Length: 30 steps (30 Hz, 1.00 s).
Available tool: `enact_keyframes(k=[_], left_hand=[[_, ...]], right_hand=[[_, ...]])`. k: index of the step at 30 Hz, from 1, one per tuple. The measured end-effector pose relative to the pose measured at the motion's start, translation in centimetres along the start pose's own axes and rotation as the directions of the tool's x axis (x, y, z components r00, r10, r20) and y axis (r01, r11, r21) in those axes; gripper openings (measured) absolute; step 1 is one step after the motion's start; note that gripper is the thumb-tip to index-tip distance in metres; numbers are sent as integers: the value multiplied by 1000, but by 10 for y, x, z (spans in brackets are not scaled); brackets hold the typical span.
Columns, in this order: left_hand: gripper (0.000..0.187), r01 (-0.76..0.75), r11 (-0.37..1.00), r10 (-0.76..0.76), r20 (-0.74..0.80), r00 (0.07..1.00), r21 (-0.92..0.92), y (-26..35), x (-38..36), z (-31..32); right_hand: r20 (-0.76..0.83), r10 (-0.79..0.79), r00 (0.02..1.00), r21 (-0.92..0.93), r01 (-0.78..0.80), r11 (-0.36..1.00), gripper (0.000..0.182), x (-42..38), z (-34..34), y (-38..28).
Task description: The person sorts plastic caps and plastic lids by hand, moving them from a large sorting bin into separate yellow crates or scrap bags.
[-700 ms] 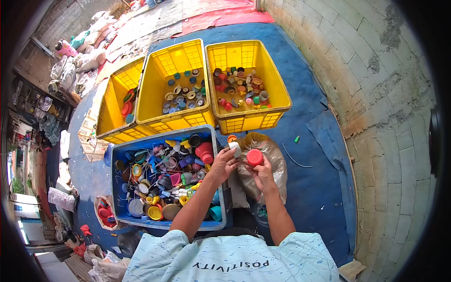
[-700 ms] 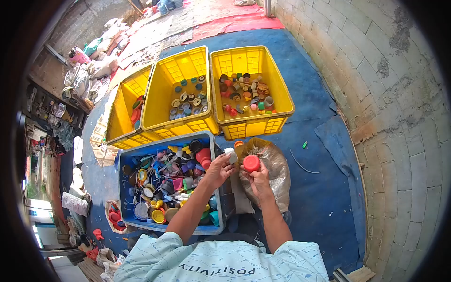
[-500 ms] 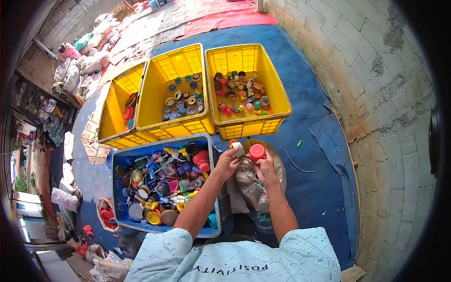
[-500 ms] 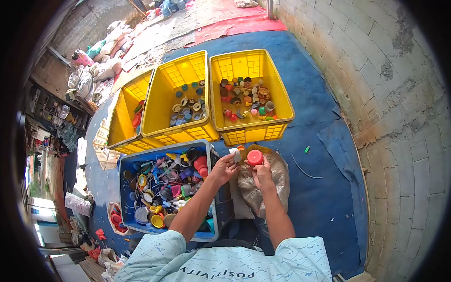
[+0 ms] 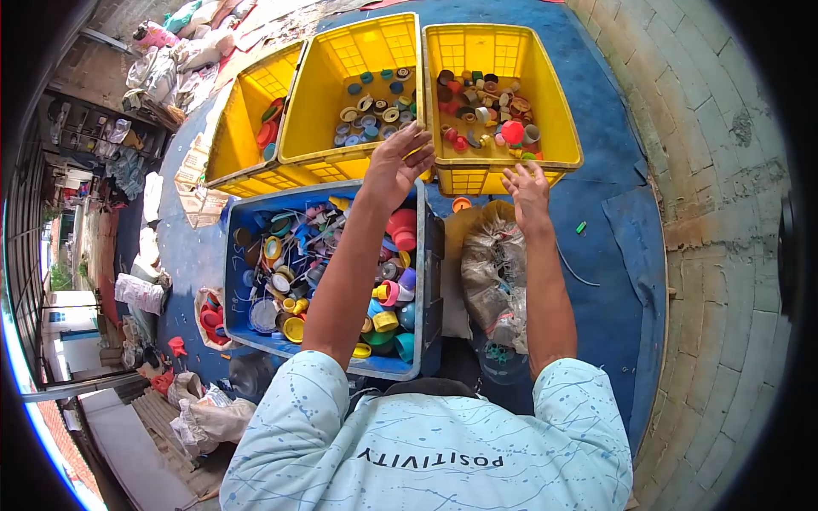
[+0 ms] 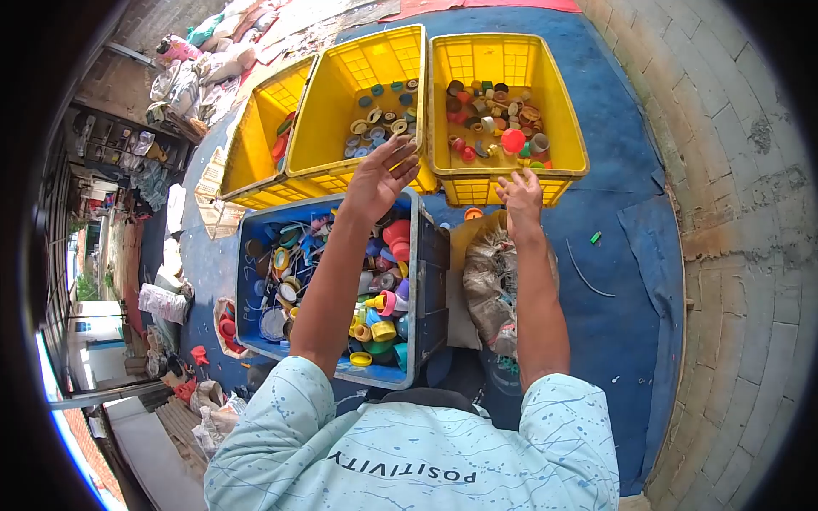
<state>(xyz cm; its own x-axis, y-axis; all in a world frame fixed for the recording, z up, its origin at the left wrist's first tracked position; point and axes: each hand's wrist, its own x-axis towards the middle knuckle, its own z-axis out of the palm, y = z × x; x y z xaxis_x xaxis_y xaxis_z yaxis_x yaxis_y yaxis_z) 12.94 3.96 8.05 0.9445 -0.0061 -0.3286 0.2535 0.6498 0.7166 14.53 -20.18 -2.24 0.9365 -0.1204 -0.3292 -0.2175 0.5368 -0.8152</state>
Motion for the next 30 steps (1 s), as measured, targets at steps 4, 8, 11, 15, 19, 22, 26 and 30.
enact_keyframes(k=[4,8,11,15,19,22,26,30], left_hand=[[30,-7,999,2,-158,987,-34,-4,-64,-87],[27,41,995,-74,-413,908,-89,-33,-134,-181],[27,72,991,-118,-494,861,-111,-53,-184,-222],[24,113,983,-170,-503,848,-143,-61,-227,-244],[22,101,985,-155,-441,884,-143,-56,-248,-269],[21,84,986,-141,-445,884,-145,-41,-259,-279],[21,73,988,-124,-424,897,-135,-26,-283,-297],[20,50,992,-101,-474,875,-119,-16,-315,-319]], right_hand=[[-70,204,976,0,-205,979,57,-61,-57,61],[-210,315,925,-50,-332,942,50,-153,-95,113],[-259,282,924,-235,-343,909,47,-208,-101,130],[-161,-93,983,-708,-49,704,38,-242,-70,143],[5,-290,957,-801,178,571,31,-255,18,120],[132,-289,948,-811,270,518,30,-259,85,116],[349,-217,912,-821,409,398,29,-256,131,143],[455,-146,878,-806,476,352,26,-259,148,174]])
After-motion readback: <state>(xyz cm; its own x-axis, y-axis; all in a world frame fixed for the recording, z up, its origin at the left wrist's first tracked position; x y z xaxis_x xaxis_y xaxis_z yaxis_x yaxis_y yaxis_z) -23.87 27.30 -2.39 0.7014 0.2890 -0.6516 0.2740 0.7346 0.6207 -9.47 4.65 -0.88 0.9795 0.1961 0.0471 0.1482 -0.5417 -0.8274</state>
